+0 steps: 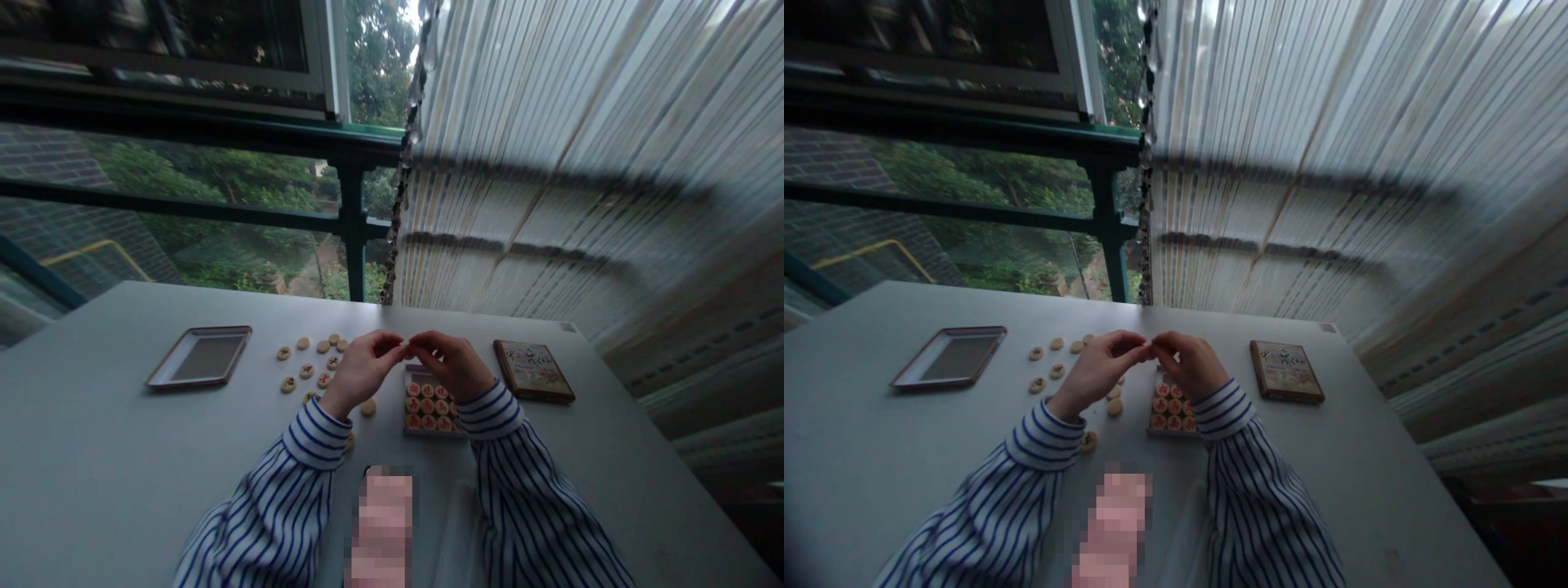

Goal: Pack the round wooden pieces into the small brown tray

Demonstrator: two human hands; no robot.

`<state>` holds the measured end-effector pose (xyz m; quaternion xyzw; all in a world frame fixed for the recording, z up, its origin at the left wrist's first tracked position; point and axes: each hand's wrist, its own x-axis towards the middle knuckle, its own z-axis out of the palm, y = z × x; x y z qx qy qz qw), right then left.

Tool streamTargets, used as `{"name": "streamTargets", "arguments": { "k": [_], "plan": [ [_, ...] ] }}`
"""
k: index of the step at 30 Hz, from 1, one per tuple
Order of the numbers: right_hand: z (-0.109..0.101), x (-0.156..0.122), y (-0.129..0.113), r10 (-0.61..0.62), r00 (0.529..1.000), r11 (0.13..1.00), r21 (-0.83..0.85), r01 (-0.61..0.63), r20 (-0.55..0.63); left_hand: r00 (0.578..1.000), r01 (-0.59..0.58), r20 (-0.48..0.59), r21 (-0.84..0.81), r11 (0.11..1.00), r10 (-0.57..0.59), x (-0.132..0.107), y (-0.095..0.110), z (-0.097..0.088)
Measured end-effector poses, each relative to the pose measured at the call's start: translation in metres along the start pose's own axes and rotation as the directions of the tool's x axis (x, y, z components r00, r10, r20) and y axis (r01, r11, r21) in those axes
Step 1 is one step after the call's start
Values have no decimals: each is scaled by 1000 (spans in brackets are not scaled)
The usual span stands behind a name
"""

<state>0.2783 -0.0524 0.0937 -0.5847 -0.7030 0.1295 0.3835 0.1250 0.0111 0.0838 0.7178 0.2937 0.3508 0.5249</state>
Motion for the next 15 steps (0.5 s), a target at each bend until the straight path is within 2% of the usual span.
{"name": "streamTargets", "arguments": {
  "k": [6,15],
  "plan": [
    [-2,1,-2,-89,996,992,-89,90,22,1000,-7,-16,5,1000,7,1,0,0],
    [2,0,4,-135,991,961,-241,133,9,996,87,-16,-34,996,-87,1,-3,4]
  ]
}}
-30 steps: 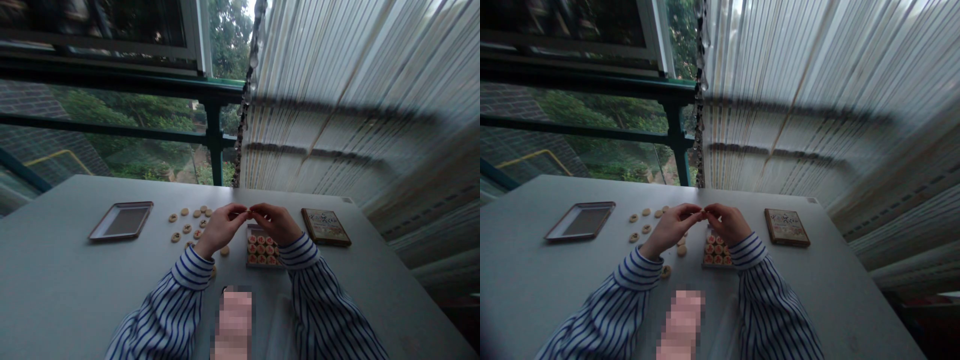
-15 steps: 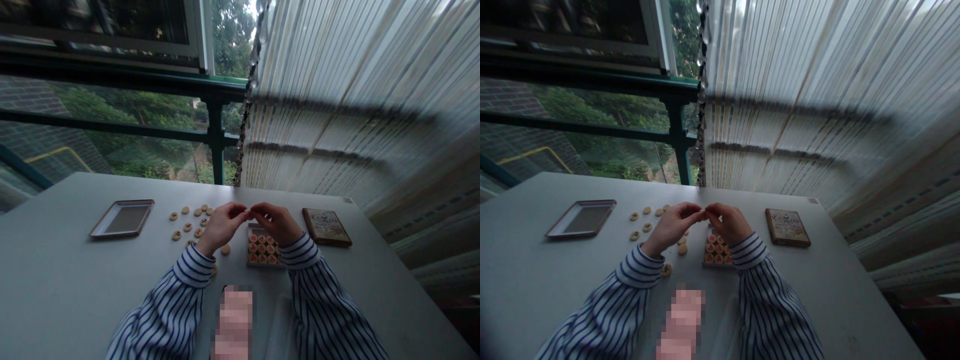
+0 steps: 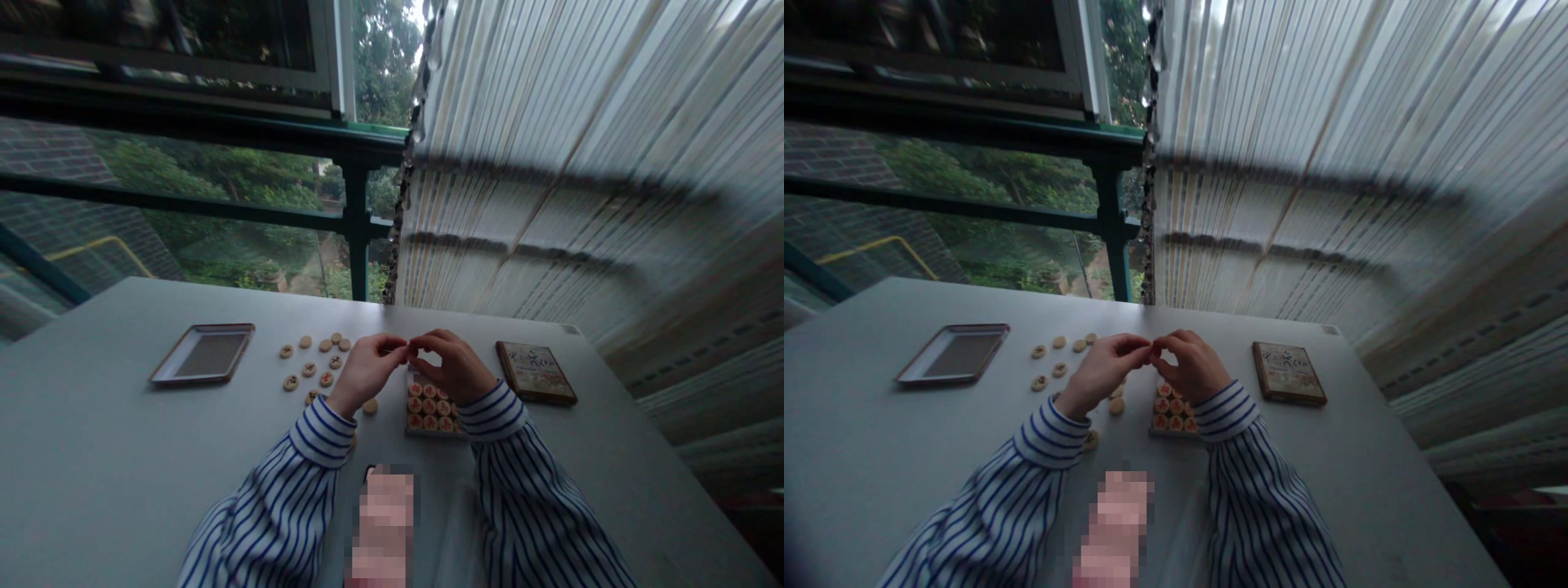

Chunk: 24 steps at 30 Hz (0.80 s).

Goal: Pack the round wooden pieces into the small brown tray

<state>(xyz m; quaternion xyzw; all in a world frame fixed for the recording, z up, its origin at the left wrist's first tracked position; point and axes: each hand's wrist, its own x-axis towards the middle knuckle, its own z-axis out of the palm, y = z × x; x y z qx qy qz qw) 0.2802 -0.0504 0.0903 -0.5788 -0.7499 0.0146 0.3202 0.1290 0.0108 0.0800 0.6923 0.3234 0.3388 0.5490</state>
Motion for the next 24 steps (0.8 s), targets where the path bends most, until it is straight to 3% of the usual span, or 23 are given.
{"name": "streamTargets", "arguments": {
  "k": [8,14,20,24],
  "plan": [
    [1,-1,3,-1,998,1000,-30,2,57,999,-3,45,39,999,1,-1,1,2],
    [-1,-2,9,41,991,996,-79,-31,125,999,-17,32,181,983,11,0,-11,1],
    [0,-3,18,121,965,981,-179,-80,231,995,-71,99,429,900,31,-1,-15,0],
    [4,-5,24,164,942,969,-229,-97,293,988,-111,149,500,859,41,-3,-17,1]
  ]
}}
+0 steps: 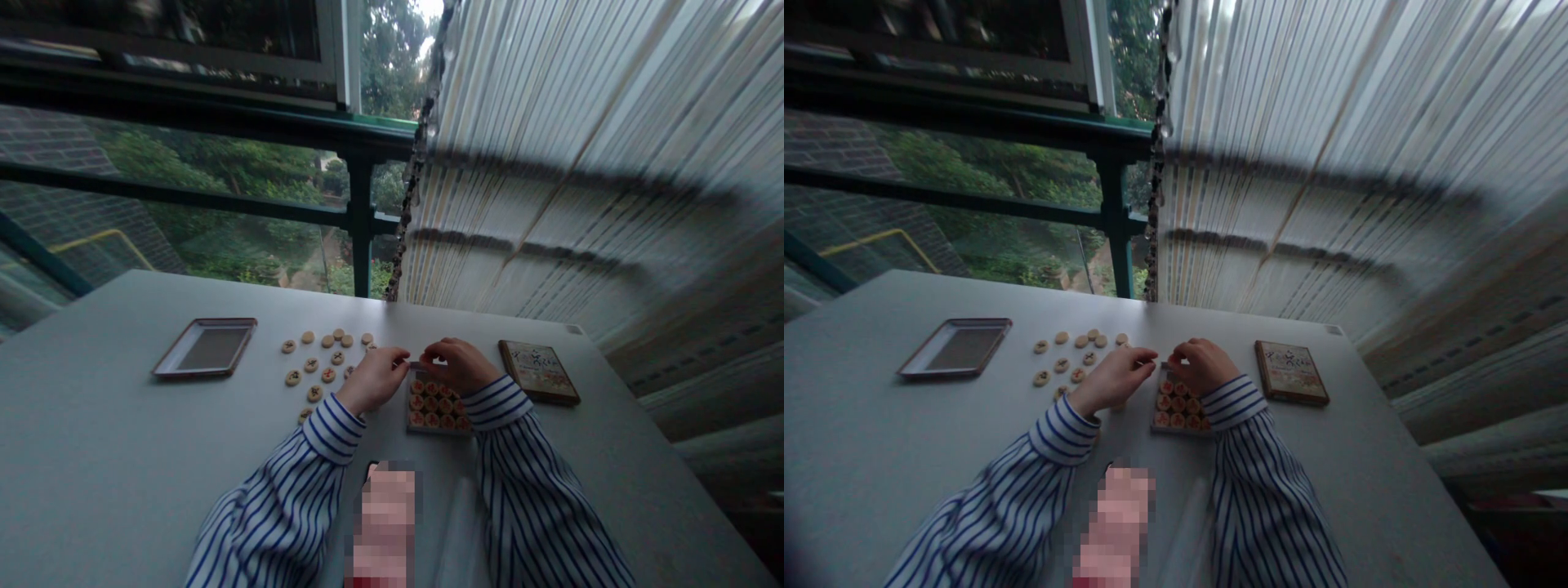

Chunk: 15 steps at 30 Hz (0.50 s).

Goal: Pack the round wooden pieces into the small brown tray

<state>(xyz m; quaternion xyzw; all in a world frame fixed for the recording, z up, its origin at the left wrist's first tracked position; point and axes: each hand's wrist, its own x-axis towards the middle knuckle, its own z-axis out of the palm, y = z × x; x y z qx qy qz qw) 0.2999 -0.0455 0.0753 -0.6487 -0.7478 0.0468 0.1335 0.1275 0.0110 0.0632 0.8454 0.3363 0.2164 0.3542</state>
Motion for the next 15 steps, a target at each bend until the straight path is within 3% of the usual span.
{"name": "streamTargets", "arguments": {
  "k": [15],
  "plan": [
    [7,2,-7,42,980,979,-206,-2,193,996,-18,87,138,990,6,0,-2,7]
  ]
}}
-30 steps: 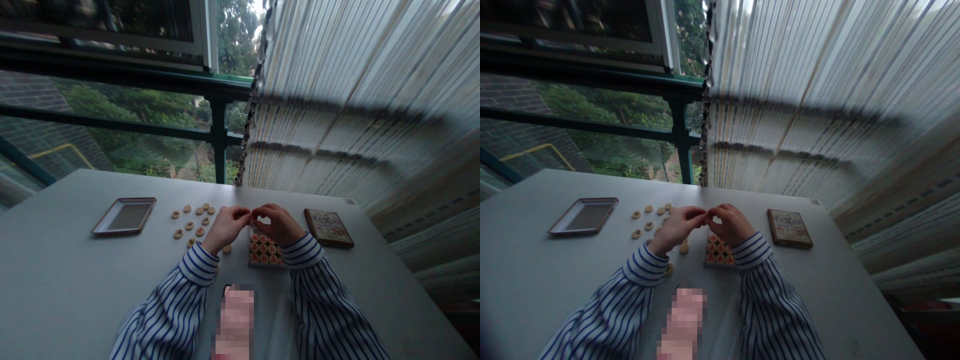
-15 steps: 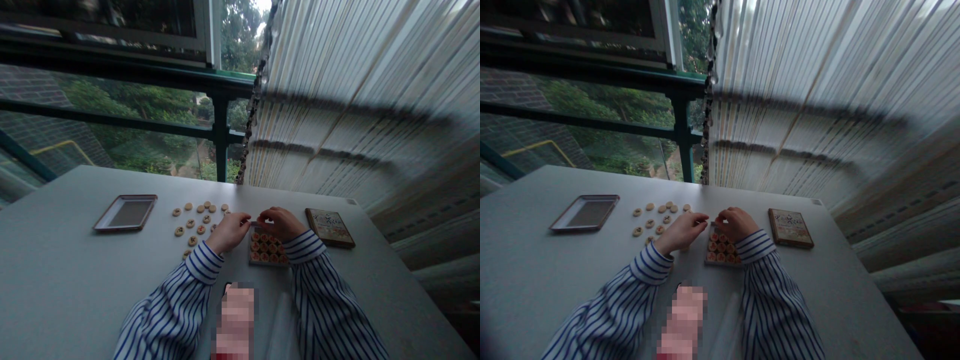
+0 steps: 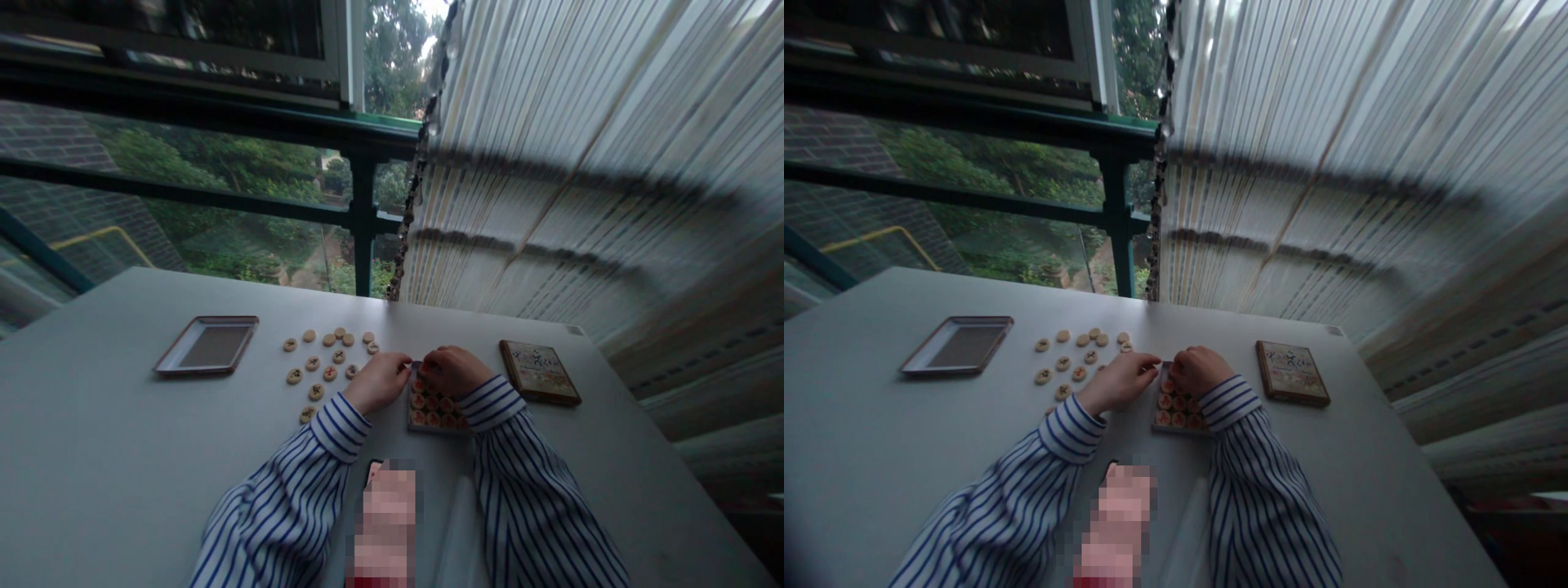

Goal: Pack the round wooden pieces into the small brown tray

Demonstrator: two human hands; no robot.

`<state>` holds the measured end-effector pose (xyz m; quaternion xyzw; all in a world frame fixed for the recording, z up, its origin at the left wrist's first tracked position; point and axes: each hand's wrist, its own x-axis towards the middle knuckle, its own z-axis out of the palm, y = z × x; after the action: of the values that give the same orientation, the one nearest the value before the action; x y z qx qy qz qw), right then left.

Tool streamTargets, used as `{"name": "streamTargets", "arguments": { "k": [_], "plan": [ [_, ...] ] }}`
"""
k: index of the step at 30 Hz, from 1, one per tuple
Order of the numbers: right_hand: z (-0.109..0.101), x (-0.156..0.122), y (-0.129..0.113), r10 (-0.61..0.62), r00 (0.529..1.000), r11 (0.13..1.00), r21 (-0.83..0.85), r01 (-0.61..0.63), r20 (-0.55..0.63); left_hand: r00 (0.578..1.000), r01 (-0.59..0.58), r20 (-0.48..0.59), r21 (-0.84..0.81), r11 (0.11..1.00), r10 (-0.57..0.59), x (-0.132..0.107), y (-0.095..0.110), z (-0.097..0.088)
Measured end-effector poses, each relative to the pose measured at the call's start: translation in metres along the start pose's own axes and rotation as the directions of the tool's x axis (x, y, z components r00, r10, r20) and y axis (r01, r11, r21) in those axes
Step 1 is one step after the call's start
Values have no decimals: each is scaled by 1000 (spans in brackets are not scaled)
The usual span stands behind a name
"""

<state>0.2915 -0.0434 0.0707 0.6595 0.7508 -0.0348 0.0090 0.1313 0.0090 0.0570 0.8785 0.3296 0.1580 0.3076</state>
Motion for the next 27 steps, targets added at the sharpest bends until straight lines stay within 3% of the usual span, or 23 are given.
{"name": "streamTargets", "arguments": {
  "k": [27],
  "plan": [
    [3,4,-16,149,980,983,-125,-133,133,998,29,48,101,994,-34,2,-6,4]
  ]
}}
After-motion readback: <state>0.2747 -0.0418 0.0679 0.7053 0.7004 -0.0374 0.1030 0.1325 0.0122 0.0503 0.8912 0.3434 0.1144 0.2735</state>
